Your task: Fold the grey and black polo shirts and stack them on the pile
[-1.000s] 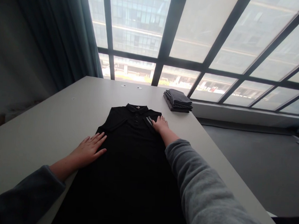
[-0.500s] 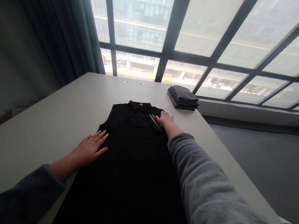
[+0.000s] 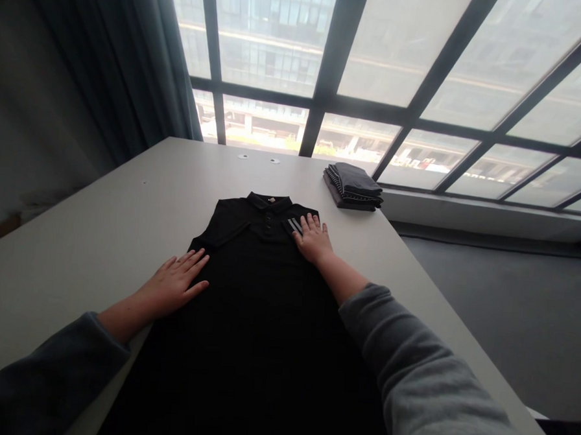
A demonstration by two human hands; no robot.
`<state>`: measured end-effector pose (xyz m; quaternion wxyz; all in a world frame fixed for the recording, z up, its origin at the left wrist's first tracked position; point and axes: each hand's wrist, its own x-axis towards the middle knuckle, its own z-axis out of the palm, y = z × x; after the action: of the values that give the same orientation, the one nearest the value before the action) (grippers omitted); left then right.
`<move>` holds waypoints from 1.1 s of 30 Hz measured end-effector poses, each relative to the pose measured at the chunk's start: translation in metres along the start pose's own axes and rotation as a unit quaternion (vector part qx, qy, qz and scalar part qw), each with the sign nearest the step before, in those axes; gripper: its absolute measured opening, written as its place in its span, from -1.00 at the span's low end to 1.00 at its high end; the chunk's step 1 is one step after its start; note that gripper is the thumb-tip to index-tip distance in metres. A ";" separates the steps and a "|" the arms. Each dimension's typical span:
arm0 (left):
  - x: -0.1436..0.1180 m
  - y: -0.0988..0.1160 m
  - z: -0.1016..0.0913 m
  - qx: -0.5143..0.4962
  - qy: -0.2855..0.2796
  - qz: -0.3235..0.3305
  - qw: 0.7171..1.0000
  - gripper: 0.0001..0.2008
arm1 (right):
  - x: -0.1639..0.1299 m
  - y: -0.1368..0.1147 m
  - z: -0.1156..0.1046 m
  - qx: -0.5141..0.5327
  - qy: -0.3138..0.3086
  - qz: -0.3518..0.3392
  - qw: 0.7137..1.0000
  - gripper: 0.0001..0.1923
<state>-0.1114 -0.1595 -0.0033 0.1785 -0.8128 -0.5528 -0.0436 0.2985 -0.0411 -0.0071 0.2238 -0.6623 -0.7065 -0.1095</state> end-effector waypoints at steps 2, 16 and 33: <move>0.000 0.000 0.000 0.002 -0.009 0.001 1.000 -0.30 | -0.036 -0.002 -0.003 0.025 -0.070 -0.053 0.996 -0.24; -0.019 0.012 0.004 0.067 0.072 0.050 0.994 -0.38 | -0.267 0.010 -0.042 0.125 -0.150 -0.172 0.966 -0.29; -0.210 0.072 0.008 0.005 0.047 -0.032 0.998 -0.39 | -0.348 0.010 -0.051 0.173 -0.130 -0.188 0.958 -0.37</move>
<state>-0.1273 -0.3655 -0.0848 0.2072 -0.7907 -0.5699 -0.0842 0.3251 -0.3724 -0.1242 0.2171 -0.4770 -0.8495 0.0614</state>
